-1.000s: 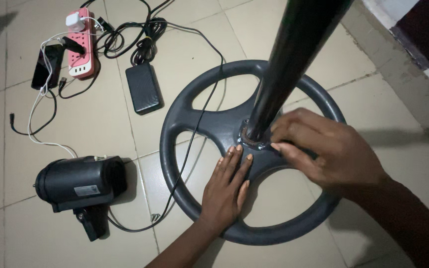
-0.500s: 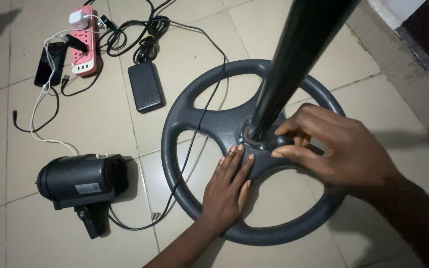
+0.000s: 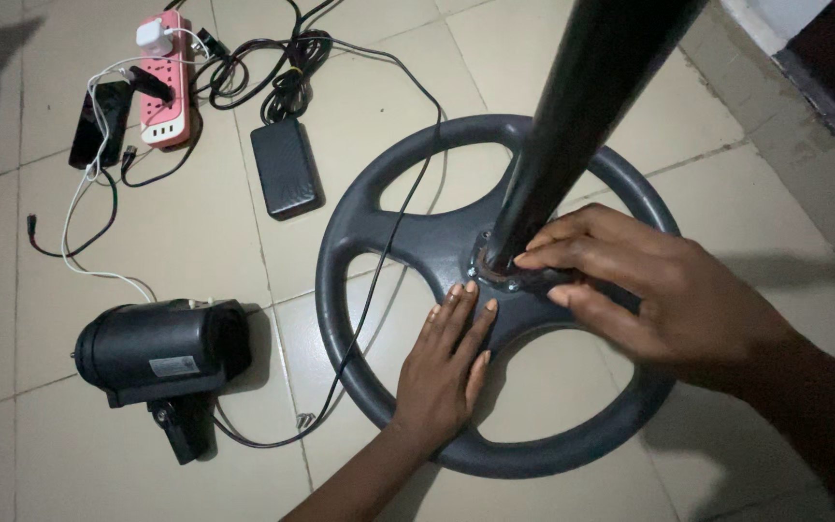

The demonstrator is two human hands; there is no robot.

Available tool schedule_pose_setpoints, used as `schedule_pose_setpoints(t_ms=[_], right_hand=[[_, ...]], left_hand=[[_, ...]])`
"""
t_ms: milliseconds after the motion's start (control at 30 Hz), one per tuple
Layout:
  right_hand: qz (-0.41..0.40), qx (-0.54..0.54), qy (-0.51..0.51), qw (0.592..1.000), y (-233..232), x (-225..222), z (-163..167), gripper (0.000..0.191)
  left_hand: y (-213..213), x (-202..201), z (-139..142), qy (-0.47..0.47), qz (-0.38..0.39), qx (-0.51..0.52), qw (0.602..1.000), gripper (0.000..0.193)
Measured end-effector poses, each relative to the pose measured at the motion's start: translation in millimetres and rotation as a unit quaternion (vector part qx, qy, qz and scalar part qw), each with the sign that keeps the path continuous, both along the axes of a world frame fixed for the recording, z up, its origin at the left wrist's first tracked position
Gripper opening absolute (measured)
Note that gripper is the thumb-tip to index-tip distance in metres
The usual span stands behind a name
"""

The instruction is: The person reassembles a standing electric fan on a tiled floor. They insert the fan's pole into the round plastic base, align the mounting plate, and repeatedly thread and tighten small screws by hand around the base joint, occasionally picking up the screwdriver lying nearby.

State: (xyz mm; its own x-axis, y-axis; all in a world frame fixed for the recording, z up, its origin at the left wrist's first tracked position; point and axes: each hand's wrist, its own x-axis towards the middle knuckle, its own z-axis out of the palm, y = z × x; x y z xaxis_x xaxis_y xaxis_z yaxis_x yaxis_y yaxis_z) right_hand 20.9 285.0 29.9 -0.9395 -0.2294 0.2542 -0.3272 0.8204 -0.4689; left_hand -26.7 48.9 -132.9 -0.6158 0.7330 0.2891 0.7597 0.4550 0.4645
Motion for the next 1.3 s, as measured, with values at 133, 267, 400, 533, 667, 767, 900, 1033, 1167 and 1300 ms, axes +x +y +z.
schedule_pose_setpoints(t_ms=[133,267,400,533,667,767,900,1033,1167,1300], right_hand=[[-0.125,0.037,-0.105,0.986,-3.6,2.1,-3.1,0.039],[-0.174,0.053,-0.114,0.977,-10.9,-0.7,-12.5,0.045],[-0.136,0.036,0.018,0.99,-16.7,4.1,-17.4,0.043],[-0.136,0.04,-0.001,0.99,-19.5,4.9,-16.2,0.024],[-0.073,-0.008,-0.023,0.997,-12.9,1.4,-9.5,0.018],[-0.06,0.011,-0.04,0.997,-9.4,-0.1,-5.7,0.025],[-0.053,0.026,-0.048,0.997,-6.8,-0.7,0.1,0.032],[-0.13,0.041,-0.088,0.987,-12.0,-0.8,3.0,0.036],[-0.178,0.066,-0.127,0.974,-21.5,-0.4,0.6,0.037],[-0.155,0.037,-0.049,0.986,-24.9,0.4,-2.6,0.034]], left_hand=[[-0.2,0.6,-0.2,-0.005,0.003,0.007,1.0,0.061],[-0.4,0.8,-0.8,-0.001,0.0,0.009,1.0,0.061],[0.2,0.8,-1.2,-0.004,0.0,0.01,1.0,0.063],[-1.0,-0.9,-0.7,-0.007,-0.006,-0.017,1.0,0.062],[-2.7,0.2,-0.8,-0.008,-0.003,0.005,1.0,0.061],[-3.0,0.5,-2.1,-0.004,-0.002,-0.001,1.0,0.061],[-1.1,-0.7,-4.8,-0.001,0.001,-0.011,1.0,0.061],[-2.4,0.2,-5.9,-0.002,0.003,-0.006,1.0,0.061],[-2.0,-0.1,-6.2,0.001,0.005,-0.017,1.0,0.06],[-0.9,-0.6,-5.7,-0.009,0.002,-0.016,1.0,0.061]])
